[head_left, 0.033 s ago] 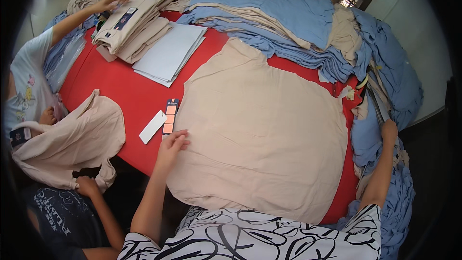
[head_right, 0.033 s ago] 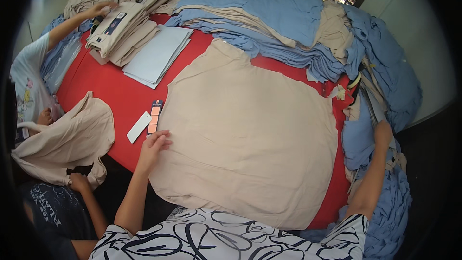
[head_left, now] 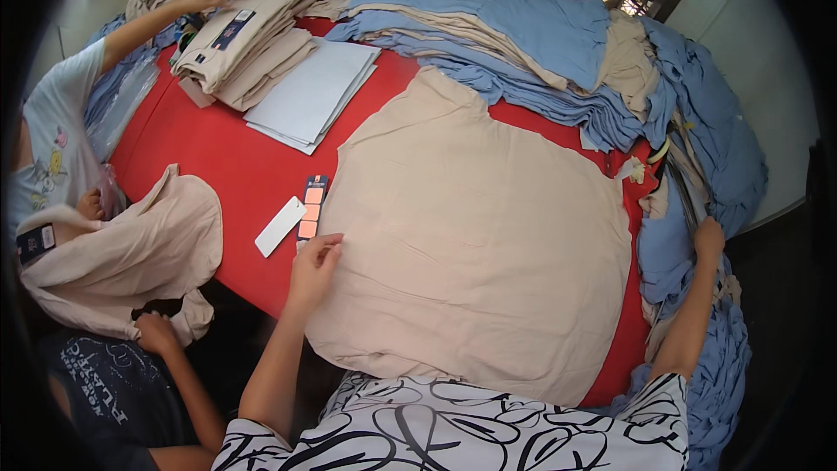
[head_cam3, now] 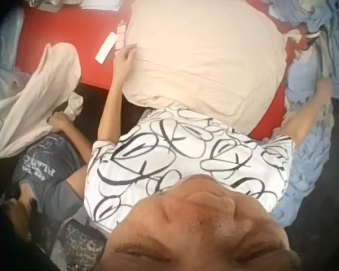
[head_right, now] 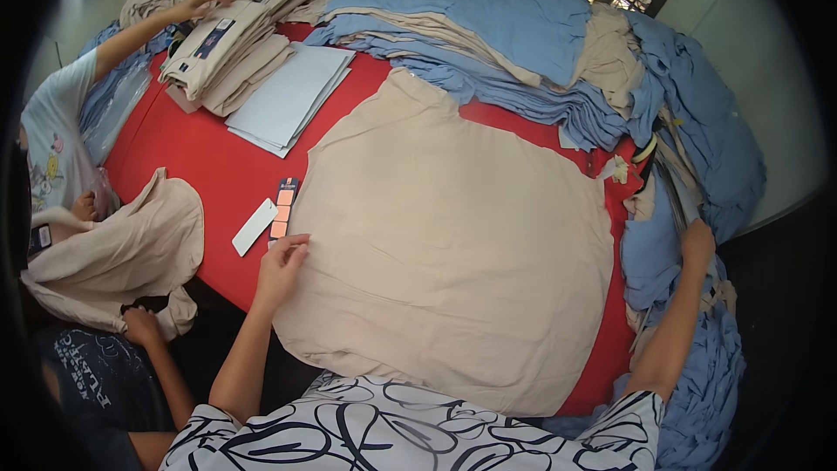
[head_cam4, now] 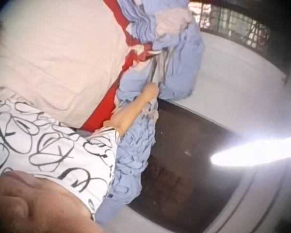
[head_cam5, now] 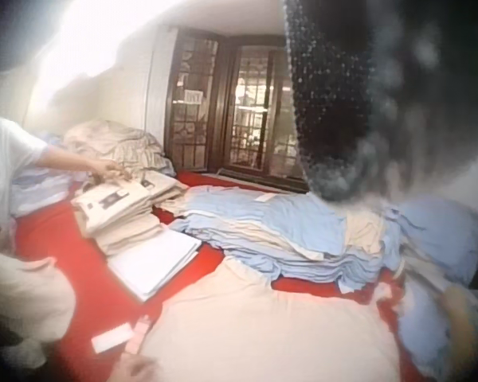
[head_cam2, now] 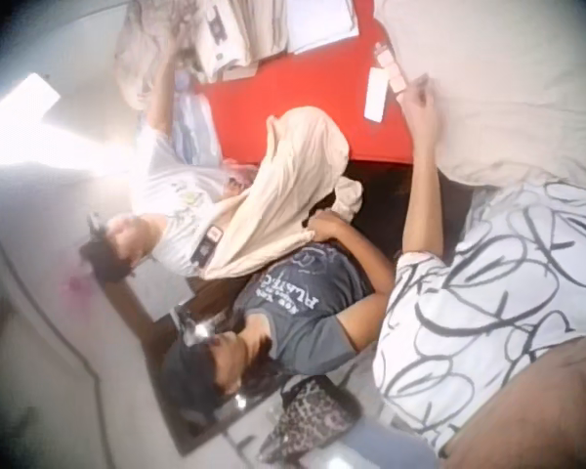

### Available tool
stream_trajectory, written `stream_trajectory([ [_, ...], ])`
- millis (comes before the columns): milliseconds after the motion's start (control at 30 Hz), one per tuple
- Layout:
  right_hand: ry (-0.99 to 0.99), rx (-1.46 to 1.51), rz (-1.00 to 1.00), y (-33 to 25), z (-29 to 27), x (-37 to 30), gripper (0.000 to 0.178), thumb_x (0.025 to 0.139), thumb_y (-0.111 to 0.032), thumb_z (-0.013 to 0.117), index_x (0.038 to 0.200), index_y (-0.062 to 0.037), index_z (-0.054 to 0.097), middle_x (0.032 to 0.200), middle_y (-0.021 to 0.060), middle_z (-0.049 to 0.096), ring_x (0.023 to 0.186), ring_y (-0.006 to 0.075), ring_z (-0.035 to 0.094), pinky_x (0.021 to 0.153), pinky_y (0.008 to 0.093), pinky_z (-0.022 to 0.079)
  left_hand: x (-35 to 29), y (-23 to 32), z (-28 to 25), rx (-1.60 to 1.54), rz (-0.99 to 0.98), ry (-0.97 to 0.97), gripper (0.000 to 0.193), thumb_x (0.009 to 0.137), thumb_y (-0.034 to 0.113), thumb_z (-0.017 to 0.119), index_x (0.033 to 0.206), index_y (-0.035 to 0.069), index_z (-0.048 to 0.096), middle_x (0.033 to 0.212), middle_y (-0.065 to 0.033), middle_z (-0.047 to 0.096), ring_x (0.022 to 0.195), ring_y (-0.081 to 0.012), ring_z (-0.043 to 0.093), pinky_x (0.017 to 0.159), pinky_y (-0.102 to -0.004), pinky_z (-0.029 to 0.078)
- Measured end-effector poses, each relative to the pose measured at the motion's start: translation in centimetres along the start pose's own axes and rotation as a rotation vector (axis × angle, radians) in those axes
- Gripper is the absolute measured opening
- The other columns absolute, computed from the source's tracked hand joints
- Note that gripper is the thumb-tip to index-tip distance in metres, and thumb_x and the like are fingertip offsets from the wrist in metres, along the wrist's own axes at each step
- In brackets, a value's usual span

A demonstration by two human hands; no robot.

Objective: The person folds a garment over a cardboard template, attaches tags, and places it into a plastic bag.

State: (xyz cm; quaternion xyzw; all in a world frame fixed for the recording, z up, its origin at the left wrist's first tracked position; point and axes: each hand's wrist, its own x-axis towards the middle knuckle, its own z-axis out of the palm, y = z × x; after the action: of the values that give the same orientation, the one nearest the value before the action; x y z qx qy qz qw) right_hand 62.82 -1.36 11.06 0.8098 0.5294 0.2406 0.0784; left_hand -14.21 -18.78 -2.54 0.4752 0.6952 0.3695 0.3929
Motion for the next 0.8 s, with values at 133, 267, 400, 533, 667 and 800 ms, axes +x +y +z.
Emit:
stream_trajectory([
  [133,0.121,0.412,-0.105,-7.3,-17.4,-7.2,0.023,0.095,-0.005,0.044,0.107,0.0049,0.061,0.101,0.025,0.066,0.094,0.0394,0.065,0.082,0.0422,0.05,-2.9,1.5,0.7,0.67,0.444,0.478,0.023,0.085,0.015,0.068,0.105,0.005,0.063,0.096,-0.0135,0.059,0.087,-0.0306,0.058,0.076,-0.0423,0.047],
  [267,0.194,1.104,-0.458,-9.6,-26.5,-14.8,0.025,0.1,-0.006,0.041,0.113,0.004,0.06,0.103,0.0102,0.065,0.094,0.0172,0.062,0.084,0.0301,0.047,-5.2,-1.1,-0.8,0.687,0.147,0.516,0.025,0.081,0.018,0.073,0.098,0.004,0.059,0.091,-0.0122,0.057,0.079,-0.0303,0.056,0.071,-0.0417,0.046],
  [400,-0.01,1.526,-0.501,-14.1,-27.3,-16.0,0.024,0.099,-0.007,0.045,0.113,0.0034,0.06,0.1,0.0056,0.063,0.091,0.0101,0.058,0.083,0.0236,0.045,-6.2,-1.9,-3.0,0.311,-0.233,0.253,0.028,0.082,0.018,0.072,0.102,0.005,0.057,0.103,-0.0145,0.057,0.088,-0.0319,0.058,0.076,-0.0438,0.047],
  [533,-0.098,1.239,-0.809,-29.0,-19.2,-14.9,0.025,0.092,-0.007,0.05,0.114,0.0014,0.059,0.105,0.0136,0.066,0.101,0.0255,0.062,0.091,0.0336,0.046,-6.1,0.0,-3.2,0.504,0.008,0.502,0.025,0.082,0.01,0.069,0.104,0.004,0.057,0.107,-0.0151,0.058,0.097,-0.033,0.058,0.081,-0.0444,0.048],
  [667,-0.391,1.314,-0.759,-40.5,-11.7,-18.2,0.026,0.091,-0.005,0.05,0.115,0.0002,0.06,0.113,0.0213,0.064,0.106,0.0375,0.061,0.094,0.039,0.046,-2.3,-0.2,-0.7,0.862,0.587,0.345,0.042,0.085,0.009,0.061,0.126,0.006,0.056,0.131,-0.01,0.055,0.131,-0.0356,0.041,0.109,-0.0514,0.031],
  [800,-0.276,1.29,-0.769,-45.2,-9.7,-19.4,0.024,0.092,-0.003,0.049,0.112,0.0004,0.06,0.112,0.0203,0.064,0.104,0.0378,0.06,0.091,0.039,0.046,1.4,-3.9,-1.6,0.736,0.353,0.447,0.042,0.092,0.017,0.056,0.133,0.009,0.055,0.143,-0.0068,0.049,0.14,-0.0348,0.031,0.115,-0.054,0.019],
])
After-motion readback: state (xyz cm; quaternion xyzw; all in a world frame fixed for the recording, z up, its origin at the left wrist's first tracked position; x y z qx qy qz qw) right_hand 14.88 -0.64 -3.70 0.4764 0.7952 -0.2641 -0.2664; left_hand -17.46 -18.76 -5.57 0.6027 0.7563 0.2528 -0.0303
